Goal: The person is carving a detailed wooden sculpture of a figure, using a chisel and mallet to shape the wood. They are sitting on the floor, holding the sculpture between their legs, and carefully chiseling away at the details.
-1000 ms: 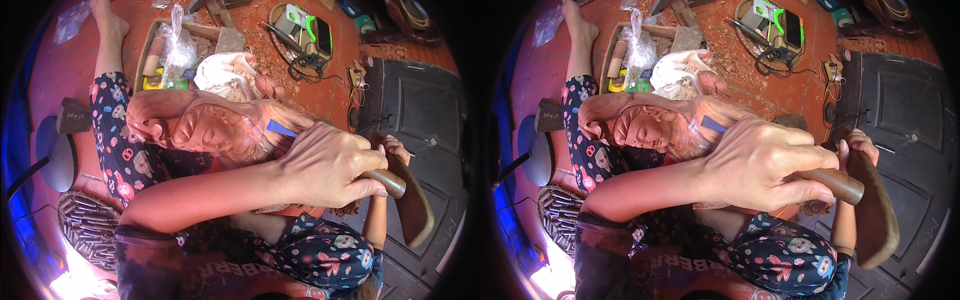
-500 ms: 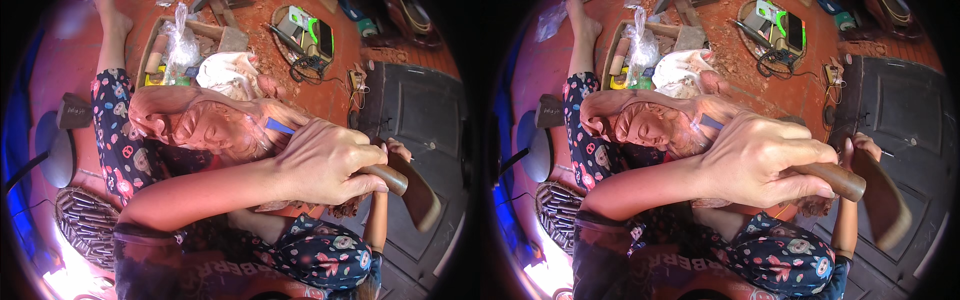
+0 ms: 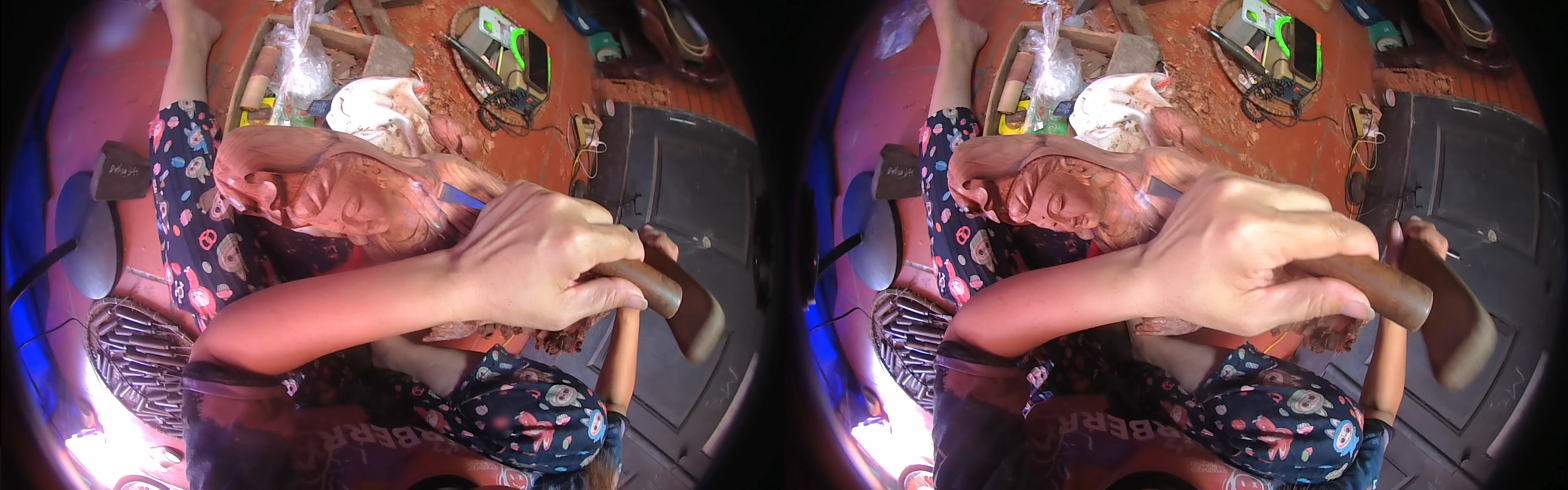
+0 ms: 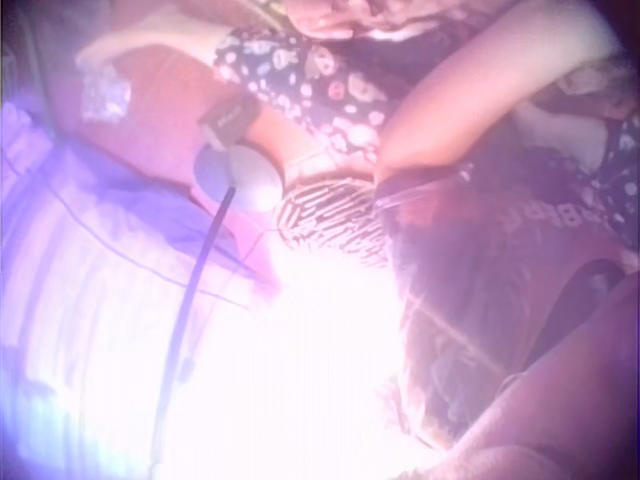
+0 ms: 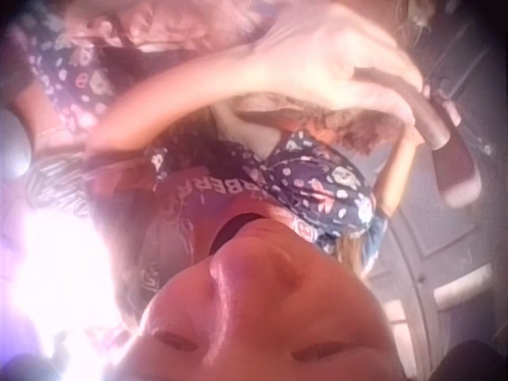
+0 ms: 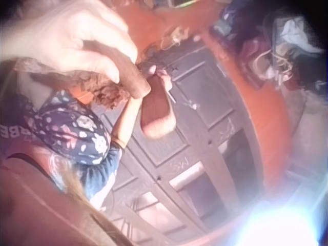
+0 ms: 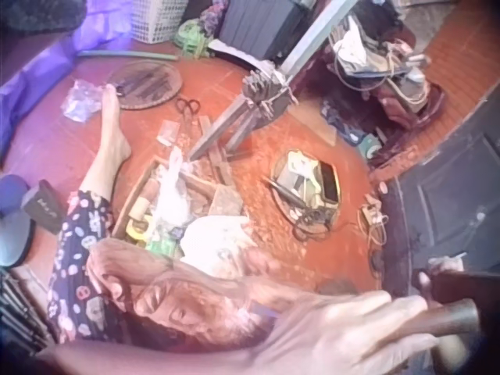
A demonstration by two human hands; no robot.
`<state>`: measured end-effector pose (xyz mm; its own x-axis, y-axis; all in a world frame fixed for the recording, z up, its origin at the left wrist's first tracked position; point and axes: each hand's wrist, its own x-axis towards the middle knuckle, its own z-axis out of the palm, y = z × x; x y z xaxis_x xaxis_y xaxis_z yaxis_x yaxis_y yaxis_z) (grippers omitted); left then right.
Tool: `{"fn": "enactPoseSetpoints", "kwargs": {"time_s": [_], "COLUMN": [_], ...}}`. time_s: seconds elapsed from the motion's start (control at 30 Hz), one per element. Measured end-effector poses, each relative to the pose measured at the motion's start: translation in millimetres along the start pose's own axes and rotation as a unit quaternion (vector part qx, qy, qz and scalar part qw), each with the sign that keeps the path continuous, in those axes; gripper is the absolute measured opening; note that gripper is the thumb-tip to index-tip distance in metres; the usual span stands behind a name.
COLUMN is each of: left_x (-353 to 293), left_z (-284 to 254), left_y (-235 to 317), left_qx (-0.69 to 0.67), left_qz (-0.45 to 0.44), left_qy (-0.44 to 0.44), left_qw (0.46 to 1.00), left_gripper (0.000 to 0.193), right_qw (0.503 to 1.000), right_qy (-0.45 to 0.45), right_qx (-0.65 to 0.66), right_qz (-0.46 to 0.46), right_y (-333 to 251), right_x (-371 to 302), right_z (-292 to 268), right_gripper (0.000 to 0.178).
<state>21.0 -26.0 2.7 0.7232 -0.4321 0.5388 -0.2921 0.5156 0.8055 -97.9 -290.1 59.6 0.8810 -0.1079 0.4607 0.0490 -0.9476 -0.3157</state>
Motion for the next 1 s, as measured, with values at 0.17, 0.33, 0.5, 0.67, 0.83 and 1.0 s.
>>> {"fn": "enactPoseSetpoints", "kwargs": {"time_s": [0.17, 0.33, 0.5, 0.67, 0.83, 1.0], "left_x": [-0.6, -0.5, -0.2, -0.5, -1.5, -5.1], "left_z": [-0.9, 1.0, -3.0, -1.4, -4.4, -7.4], "left_y": [-0.1, -1.2, 1.4, -1.4, 0.0, -3.3], "left_qx": [-0.012, -0.017, -0.020, -0.018, -0.036, -0.050], "left_qz": [-0.019, -0.010, -0.021, -0.014, -0.014, 0.006], "left_qy": [-0.001, 0.030, 0.009, 0.031, 0.016, 0.022], "left_qw": [1.000, 0.999, 1.000, 0.999, 0.999, 0.998], "left_gripper": [0.028, 0.028, 0.028, 0.027, 0.028, 0.027], "right_qw": [0.992, 0.977, 0.998, 0.995, 0.990, 0.998], "right_qy": [0.009, 0.047, -0.027, -0.024, -0.052, -0.052], "right_qx": [0.117, 0.209, 0.060, 0.095, 0.135, 0.035], "right_qz": [-0.047, -0.013, -0.018, 0.009, -0.004, -0.030], "right_y": [6.5, -6.7, 32.3, -1.0, 28.9, 10.4], "right_x": [3.9, 2.0, -4.1, 4.0, -10.9, -2.9], "right_z": [6.1, 18.2, -18.9, 11.1, -8.1, -0.2], "right_gripper": [0.029, 0.027, 0.023, 0.022, 0.031, 0.030]}}
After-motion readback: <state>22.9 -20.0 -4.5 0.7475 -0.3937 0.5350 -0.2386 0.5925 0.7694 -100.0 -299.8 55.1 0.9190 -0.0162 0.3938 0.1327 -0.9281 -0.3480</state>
